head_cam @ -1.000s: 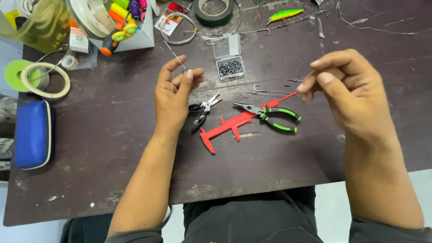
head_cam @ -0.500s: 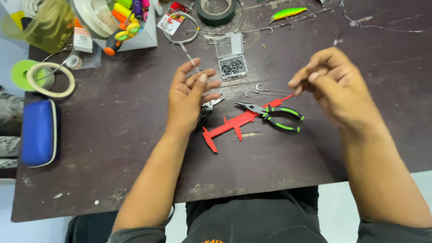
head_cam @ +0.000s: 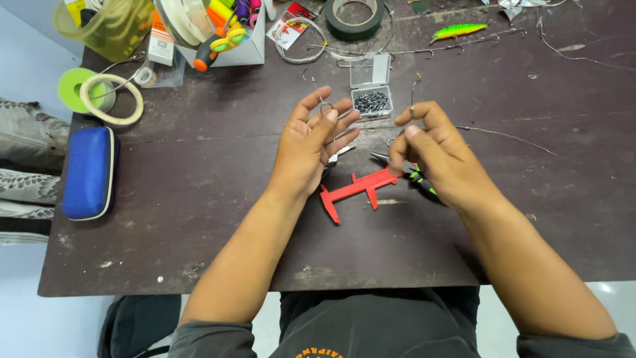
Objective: The person uses pliers to bend and shape a metal wire, then attaches a fishing hook. They measure the hook with a red caliper and continue to adjust the wire and hook assembly by hand.
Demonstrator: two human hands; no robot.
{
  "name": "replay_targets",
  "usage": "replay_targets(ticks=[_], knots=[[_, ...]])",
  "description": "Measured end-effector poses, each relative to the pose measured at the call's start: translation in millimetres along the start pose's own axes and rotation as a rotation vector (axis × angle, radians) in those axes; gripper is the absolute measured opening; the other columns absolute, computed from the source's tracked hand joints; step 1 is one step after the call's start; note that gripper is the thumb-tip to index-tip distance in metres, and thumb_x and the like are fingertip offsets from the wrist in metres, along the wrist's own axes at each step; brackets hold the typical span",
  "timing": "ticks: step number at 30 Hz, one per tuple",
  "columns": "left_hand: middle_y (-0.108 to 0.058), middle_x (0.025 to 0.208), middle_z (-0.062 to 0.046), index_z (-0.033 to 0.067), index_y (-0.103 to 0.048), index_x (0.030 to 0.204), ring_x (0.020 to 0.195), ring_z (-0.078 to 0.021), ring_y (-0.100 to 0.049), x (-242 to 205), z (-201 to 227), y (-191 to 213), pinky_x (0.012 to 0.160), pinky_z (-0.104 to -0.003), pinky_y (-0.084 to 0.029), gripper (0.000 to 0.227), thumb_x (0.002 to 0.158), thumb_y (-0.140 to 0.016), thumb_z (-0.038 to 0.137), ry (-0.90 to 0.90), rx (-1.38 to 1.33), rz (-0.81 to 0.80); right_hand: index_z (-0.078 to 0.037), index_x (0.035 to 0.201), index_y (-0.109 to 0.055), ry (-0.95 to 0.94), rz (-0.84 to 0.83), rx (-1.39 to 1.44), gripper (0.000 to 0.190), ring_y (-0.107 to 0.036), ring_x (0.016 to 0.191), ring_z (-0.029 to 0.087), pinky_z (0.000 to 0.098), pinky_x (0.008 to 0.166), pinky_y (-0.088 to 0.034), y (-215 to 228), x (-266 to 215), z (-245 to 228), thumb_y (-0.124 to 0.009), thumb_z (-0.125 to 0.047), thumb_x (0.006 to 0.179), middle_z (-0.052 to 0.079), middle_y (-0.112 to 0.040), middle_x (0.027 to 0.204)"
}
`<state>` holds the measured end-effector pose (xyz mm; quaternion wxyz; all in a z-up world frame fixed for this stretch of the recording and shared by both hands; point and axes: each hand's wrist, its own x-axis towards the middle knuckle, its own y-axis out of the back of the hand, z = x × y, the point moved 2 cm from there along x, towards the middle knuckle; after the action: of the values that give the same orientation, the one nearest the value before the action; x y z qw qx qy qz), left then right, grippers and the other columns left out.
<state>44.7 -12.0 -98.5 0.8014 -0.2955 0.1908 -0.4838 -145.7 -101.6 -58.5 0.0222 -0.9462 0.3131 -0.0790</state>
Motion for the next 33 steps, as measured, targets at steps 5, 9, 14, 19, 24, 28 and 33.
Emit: replay_targets(ticks=[5,9,14,19,24,28,33], knots=[[-0.070,0.124,-0.019,0.0085,-0.047,0.143,0.116,-0.0355,-0.070,-2,3,-2,0.097,-0.053,-0.061,0.044,0.102,-0.061,0.003,-0.067,-0.024,0.027,-0.005,0.109,-0.052,-0.050,0.030,0.022,0.013,-0.058,0.069,0.015,0.0251,0.065,-0.042,-18,1,9,-0.043,-0.006,0.100,0.013,-0.063,0.087],[-0.070,0.122,-0.018,0.0101,-0.044,0.145,0.117,-0.0354,-0.070,-4,7,-6,0.100,-0.053,-0.060,0.046,0.103,-0.060,0.003,-0.117,-0.006,0.050,-0.005,0.111,-0.052,-0.083,0.047,0.034,0.017,-0.032,0.057,0.008,0.0226,0.052,-0.026,-22,6,16,-0.043,-0.007,0.096,0.000,-0.040,0.070],[-0.071,0.122,-0.017,0.0112,-0.044,0.146,0.115,-0.0349,-0.071,-2,5,-4,0.098,-0.052,-0.061,0.047,0.103,-0.060,0.002,-0.169,0.027,0.066,-0.003,0.122,-0.051,-0.025,-0.002,-0.063,0.023,-0.033,0.058,0.008,0.0228,0.054,-0.027,-16,4,19,-0.039,-0.015,0.106,0.002,-0.041,0.066],[-0.071,0.122,-0.016,0.0115,-0.043,0.146,0.115,-0.0336,-0.071,-2,3,-4,0.097,-0.050,-0.061,0.047,0.103,-0.060,0.003,-0.207,0.062,0.089,-0.005,0.123,-0.047,0.032,-0.049,-0.115,0.019,-0.058,0.071,0.016,0.0266,0.069,-0.042,-18,5,24,-0.039,-0.015,0.109,0.013,-0.065,0.080],[-0.070,0.124,-0.016,0.0132,-0.044,0.145,0.114,-0.0319,-0.071,-2,2,-4,0.095,-0.048,-0.062,0.047,0.102,-0.061,0.003,-0.231,0.094,0.125,-0.005,0.111,-0.053,0.018,0.012,-0.230,0.016,-0.047,0.065,0.011,0.0235,0.062,-0.039,-24,12,31,-0.041,-0.004,0.100,0.006,-0.058,0.078],[-0.070,0.124,-0.017,0.0134,-0.041,0.147,0.114,-0.0334,-0.071,-3,2,-6,0.095,-0.049,-0.062,0.050,0.102,-0.061,0.003,-0.229,0.096,0.133,-0.006,0.110,-0.057,0.031,0.070,-0.224,0.016,-0.046,0.063,0.008,0.0202,0.058,-0.035,-42,21,51,-0.054,-0.001,0.095,0.003,-0.055,0.078],[-0.068,0.123,-0.019,0.0125,-0.039,0.149,0.114,-0.0353,-0.071,-2,0,-3,0.095,-0.050,-0.062,0.053,0.101,-0.061,0.001,-0.220,0.100,0.159,-0.005,0.110,-0.063,-0.025,0.152,-0.092,0.027,-0.045,0.054,-0.003,0.0110,0.048,-0.033,-65,28,74,-0.074,0.001,0.087,0.001,-0.060,0.083]])
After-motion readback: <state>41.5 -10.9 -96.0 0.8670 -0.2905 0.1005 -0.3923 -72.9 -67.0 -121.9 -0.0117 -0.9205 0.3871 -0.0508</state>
